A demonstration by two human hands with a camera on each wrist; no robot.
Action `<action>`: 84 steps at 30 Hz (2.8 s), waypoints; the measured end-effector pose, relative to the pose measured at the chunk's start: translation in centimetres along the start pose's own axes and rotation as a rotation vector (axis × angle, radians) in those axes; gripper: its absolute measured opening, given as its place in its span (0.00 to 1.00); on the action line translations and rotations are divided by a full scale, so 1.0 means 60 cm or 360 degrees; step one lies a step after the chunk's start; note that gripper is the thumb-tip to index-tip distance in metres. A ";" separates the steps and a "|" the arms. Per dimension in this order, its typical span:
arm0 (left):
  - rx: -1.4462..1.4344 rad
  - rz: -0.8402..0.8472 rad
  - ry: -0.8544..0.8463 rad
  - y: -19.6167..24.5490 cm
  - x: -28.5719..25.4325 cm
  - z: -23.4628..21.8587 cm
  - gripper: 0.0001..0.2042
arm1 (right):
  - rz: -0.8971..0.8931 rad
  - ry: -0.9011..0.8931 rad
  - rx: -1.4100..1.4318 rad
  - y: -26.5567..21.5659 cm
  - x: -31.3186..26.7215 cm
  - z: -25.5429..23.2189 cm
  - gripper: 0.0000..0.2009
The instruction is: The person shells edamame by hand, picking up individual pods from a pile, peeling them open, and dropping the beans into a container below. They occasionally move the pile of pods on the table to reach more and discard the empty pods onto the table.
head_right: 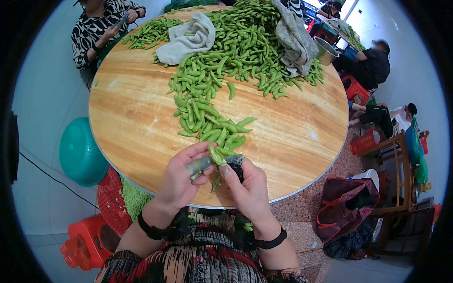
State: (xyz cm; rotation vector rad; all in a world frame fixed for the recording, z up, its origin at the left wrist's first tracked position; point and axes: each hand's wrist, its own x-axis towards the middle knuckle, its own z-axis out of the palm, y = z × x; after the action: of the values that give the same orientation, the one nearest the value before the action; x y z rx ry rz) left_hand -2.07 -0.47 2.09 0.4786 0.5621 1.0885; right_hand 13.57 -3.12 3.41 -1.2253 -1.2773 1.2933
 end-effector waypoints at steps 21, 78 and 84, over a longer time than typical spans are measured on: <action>0.0726 0.0219 0.0185 -0.040 -0.027 0.010 0.04 | -0.1268 -0.0190 -0.1936 -0.010 -0.026 0.002 0.12; 0.0659 0.0434 -0.0052 -0.055 -0.047 -0.011 0.11 | 0.0245 -0.0199 0.0260 0.013 -0.050 0.016 0.06; 0.0896 0.0470 0.0155 -0.041 -0.056 -0.009 0.14 | 0.0269 -0.0174 0.0570 0.030 -0.030 0.009 0.07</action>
State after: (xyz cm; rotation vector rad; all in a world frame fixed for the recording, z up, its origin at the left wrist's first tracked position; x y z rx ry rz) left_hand -1.90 -4.47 0.81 1.0269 0.9106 1.2342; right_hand 13.24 -5.04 1.65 -1.0326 -0.9760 1.6495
